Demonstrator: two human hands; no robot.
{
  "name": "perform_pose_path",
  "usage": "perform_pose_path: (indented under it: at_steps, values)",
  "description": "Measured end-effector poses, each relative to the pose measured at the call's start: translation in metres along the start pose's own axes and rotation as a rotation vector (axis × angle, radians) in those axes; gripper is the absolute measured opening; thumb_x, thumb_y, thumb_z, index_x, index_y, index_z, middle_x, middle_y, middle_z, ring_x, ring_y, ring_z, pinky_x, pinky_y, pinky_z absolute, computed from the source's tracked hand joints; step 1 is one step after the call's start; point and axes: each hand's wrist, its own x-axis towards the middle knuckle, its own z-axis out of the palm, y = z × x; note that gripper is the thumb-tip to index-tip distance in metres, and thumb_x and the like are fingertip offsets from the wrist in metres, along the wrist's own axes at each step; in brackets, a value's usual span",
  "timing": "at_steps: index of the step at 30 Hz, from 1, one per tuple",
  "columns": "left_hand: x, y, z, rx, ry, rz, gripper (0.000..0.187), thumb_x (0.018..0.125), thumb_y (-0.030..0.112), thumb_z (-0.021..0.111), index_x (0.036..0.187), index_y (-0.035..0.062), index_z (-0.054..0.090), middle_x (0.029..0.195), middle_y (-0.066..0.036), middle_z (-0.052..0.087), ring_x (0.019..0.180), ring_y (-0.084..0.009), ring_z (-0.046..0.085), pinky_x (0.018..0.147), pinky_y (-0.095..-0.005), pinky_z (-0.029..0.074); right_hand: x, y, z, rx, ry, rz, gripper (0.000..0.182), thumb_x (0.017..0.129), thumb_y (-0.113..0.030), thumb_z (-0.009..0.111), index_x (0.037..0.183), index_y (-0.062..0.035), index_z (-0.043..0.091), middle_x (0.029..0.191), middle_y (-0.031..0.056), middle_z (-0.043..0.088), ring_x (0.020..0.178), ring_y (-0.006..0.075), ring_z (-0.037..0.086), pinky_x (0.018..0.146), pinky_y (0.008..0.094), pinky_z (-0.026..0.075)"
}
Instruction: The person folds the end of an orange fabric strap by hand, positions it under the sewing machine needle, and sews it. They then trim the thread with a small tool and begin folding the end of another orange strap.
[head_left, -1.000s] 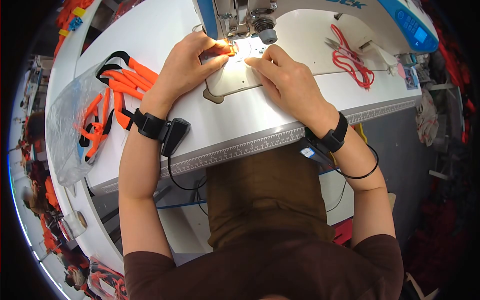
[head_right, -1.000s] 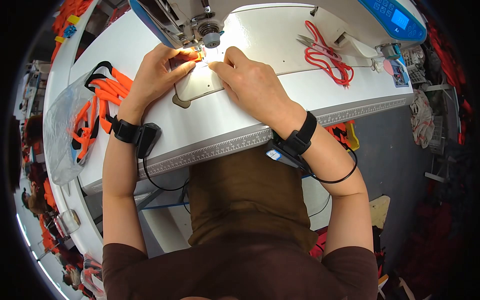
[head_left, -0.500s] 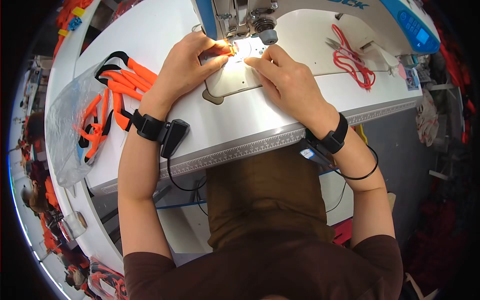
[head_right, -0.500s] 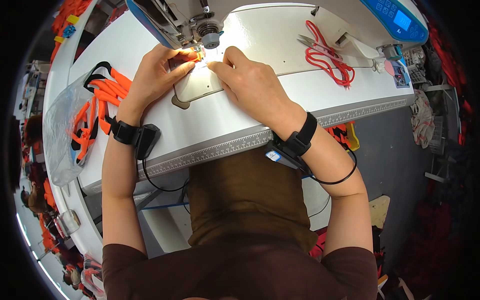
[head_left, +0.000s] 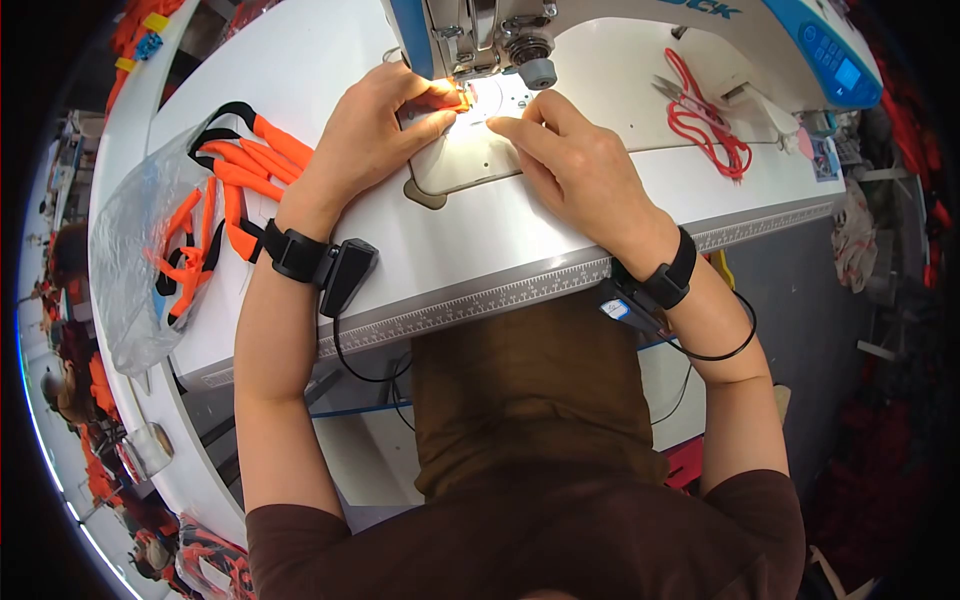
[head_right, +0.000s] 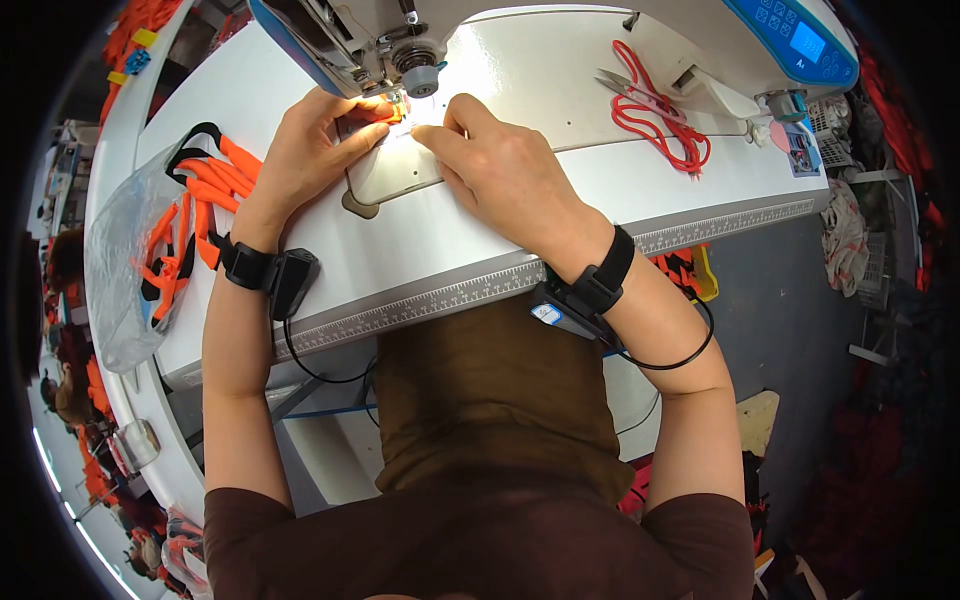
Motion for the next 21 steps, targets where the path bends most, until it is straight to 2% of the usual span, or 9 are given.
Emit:
perform_pose_path:
  at_steps: [21]
  values:
    - [-0.0011,0.0009,0.0005,-0.02,-0.002,-0.002,0.032,0.091,0.026,0.084,0.099,-0.0021,0.07,0.093,-0.014,0.065,0.084,-0.0296,0.066,0.077,-0.0397,0.054,0.0005,0.0007,0.0042,-0.026,-0.001,0.011,0.028,0.09,-0.002,0.073,0.117,-0.0057,0.076,0.097,0.0069,0.06,0.075,0.0231,0.07,0.062,0.0367,0.06]
